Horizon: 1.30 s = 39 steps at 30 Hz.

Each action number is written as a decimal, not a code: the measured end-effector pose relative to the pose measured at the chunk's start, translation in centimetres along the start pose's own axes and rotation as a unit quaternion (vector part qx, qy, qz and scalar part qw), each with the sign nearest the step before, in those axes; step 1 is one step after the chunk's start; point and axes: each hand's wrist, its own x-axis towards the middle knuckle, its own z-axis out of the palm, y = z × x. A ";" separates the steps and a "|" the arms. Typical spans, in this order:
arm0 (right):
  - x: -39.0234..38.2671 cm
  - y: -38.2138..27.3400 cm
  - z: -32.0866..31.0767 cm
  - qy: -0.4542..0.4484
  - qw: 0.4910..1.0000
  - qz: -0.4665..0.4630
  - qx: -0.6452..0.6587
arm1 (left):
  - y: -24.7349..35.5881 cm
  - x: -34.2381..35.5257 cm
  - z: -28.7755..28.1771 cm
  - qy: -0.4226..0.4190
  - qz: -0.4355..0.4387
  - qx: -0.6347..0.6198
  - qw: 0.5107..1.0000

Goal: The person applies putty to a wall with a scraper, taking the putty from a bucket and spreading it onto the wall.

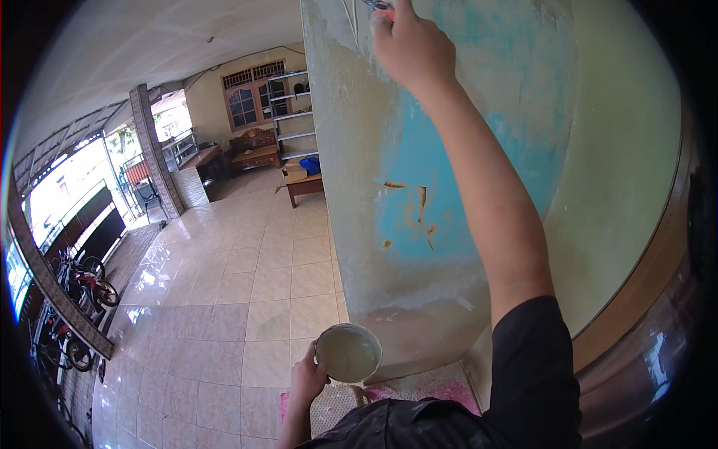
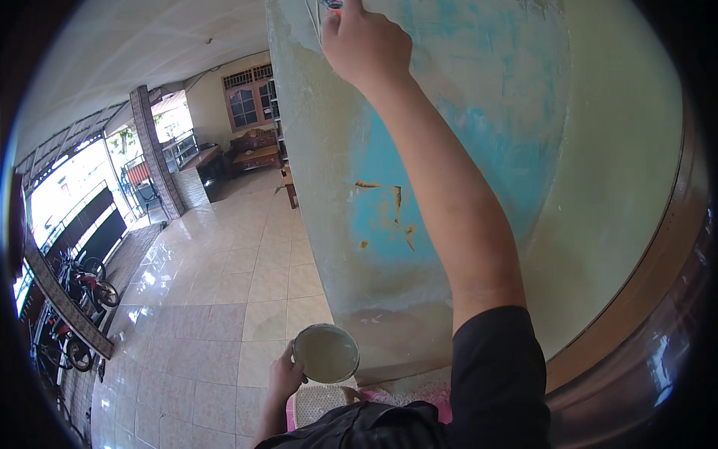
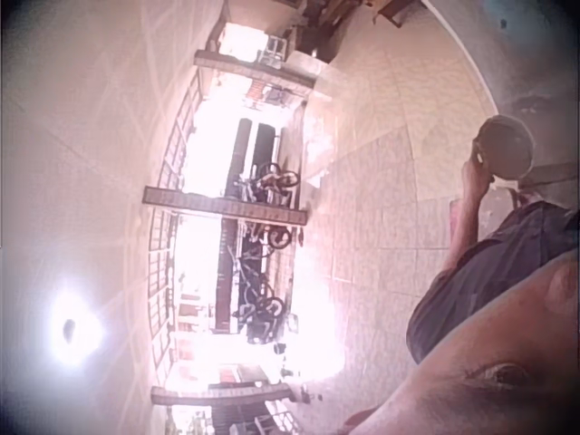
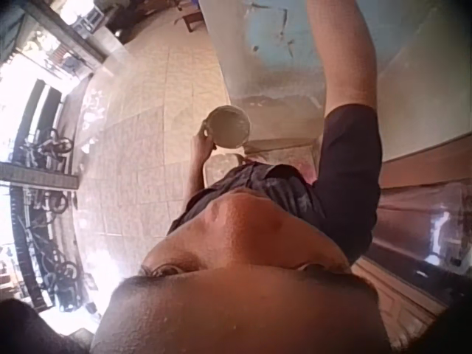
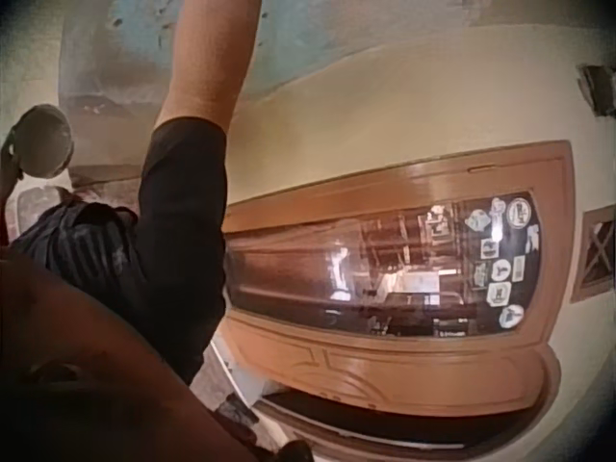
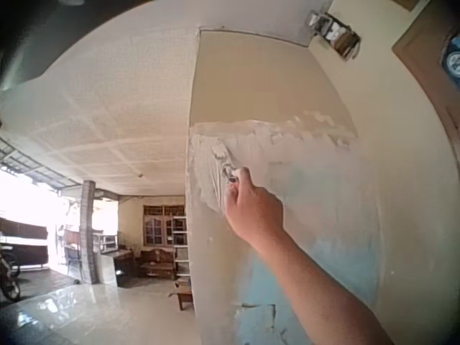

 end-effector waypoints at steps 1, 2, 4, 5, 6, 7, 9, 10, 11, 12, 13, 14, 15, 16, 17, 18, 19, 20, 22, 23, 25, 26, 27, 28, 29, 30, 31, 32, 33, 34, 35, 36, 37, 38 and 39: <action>0.4 -0.7 -0.6 -0.069 0.997 0.034 -0.016 | -0.3 0.0 0.2 0.007 -0.002 -0.005 1.000; -0.5 0.0 0.3 -0.068 0.997 0.035 -0.016 | -0.4 0.0 0.4 0.011 -0.001 -0.011 1.000; -4.9 2.3 3.4 -0.030 0.999 0.023 -0.034 | -0.1 -0.1 0.2 0.003 -0.005 -0.008 1.000; -7.5 2.4 3.4 -0.074 0.996 0.045 -0.025 | 0.0 -0.2 0.1 0.000 -0.013 -0.006 1.000; -10.9 2.2 3.3 -0.120 0.990 0.067 -0.015 | -0.1 -0.3 0.0 0.003 -0.016 -0.005 1.000; -14.1 2.9 3.8 -0.100 0.993 0.057 -0.005 | 0.1 -0.4 -0.1 -0.004 -0.015 -0.005 1.000; -18.7 3.9 4.3 -0.080 0.996 0.050 0.003 | -0.2 -0.7 -0.1 -0.014 -0.014 -0.001 1.000; -19.6 4.0 4.0 -0.047 0.996 0.049 0.059 | -0.4 -0.6 0.0 -0.017 -0.012 0.003 1.000; -20.0 4.0 3.9 -0.015 0.992 0.048 0.116 | -0.5 -0.7 0.0 -0.019 -0.011 0.006 1.000; -19.3 4.4 4.2 0.019 0.992 0.021 0.122 | -0.5 -0.7 -0.2 -0.016 -0.012 0.007 1.000; -17.5 4.2 3.8 0.025 0.991 0.032 0.129 | -0.4 -0.9 -0.2 -0.016 -0.011 0.001 1.000; -15.1 3.9 3.3 0.031 0.989 0.043 0.135 | -0.2 -1.0 -0.1 -0.016 -0.009 -0.005 1.000; -12.2 3.7 3.0 0.041 0.993 0.035 0.104 | 0.0 -1.0 -0.1 -0.018 -0.008 -0.005 1.000; -9.8 3.7 2.8 0.050 0.996 0.029 0.072 | 0.2 -1.1 -0.1 -0.015 -0.010 -0.006 1.000; -8.2 4.1 2.8 0.051 0.996 0.029 0.068 | 0.4 -1.1 0.0 -0.011 -0.012 -0.008 1.000; -6.8 4.3 3.0 0.049 0.997 0.022 0.050 | 0.5 -1.2 -0.1 -0.011 -0.011 -0.008 1.000; -6.1 4.4 3.2 0.046 0.998 0.013 0.032 | 0.4 -1.2 0.0 -0.006 -0.016 -0.009 1.000; -6.7 4.6 4.4 0.069 0.997 -0.004 -0.014 | 0.2 -1.3 0.0 -0.001 -0.022 -0.010 1.000; -10.7 4.6 5.6 -0.028 0.999 0.043 -0.013 | -0.7 -1.5 -0.1 0.002 -0.026 -0.002 1.000; -13.5 5.3 6.7 -0.029 0.998 0.053 -0.009 | -1.0 -1.5 0.0 0.003 -0.027 0.008 1.000; -20.1 7.8 8.9 0.005 0.999 0.045 0.008 | -1.7 -1.3 0.7 -0.002 -0.020 0.008 1.000; -22.4 8.7 9.5 0.038 0.999 0.028 0.024 | -2.0 -1.2 0.9 -0.006 -0.015 0.011 1.000; -23.2 9.0 9.1 0.037 0.999 0.029 0.024 | -2.0 -1.3 0.9 -0.007 -0.016 0.012 1.000; -23.7 9.3 8.6 0.046 0.997 0.028 0.059 | -1.7 -1.4 0.9 -0.010 -0.013 0.004 1.000; -23.5 8.8 7.9 0.053 0.994 0.028 0.096 | -1.6 -1.6 0.9 -0.012 -0.011 -0.003 1.000; -22.0 8.8 7.8 0.082 0.990 0.001 0.119 | -1.5 -1.5 0.7 -0.012 -0.014 -0.002 1.000; -19.4 8.3 7.0 0.102 0.987 -0.002 0.123 | -1.0 -1.4 0.7 -0.026 -0.018 0.007 0.999; -16.5 7.8 6.4 0.121 0.985 -0.005 0.127 | -0.7 -1.4 0.8 -0.041 -0.023 0.016 0.999; -13.1 7.1 5.8 0.114 0.989 -0.014 0.091 | -0.8 -1.3 1.1 -0.045 -0.026 0.018 0.998; -10.5 6.2 5.4 0.107 0.992 -0.023 0.057 | -1.3 -1.0 1.5 -0.037 -0.026 0.021 0.999; -9.1 5.4 5.2 0.103 0.993 -0.020 0.058 | -1.5 -1.0 1.8 -0.027 -0.025 0.023 0.999; -8.0 5.0 5.1 0.075 0.996 -0.018 0.042 | -1.2 -0.9 1.9 -0.031 -0.027 0.025 0.999; -7.7 4.8 5.2 0.048 0.998 -0.018 0.028 | -0.8 -0.9 1.9 -0.028 -0.024 0.020 0.999; -8.8 5.1 5.7 0.046 0.998 -0.017 0.027 | -0.5 -0.8 1.9 -0.026 -0.019 0.015 0.999; -11.2 5.7 6.7 0.043 0.999 -0.005 0.021 | -0.3 -0.6 1.9 -0.028 -0.020 0.015 0.999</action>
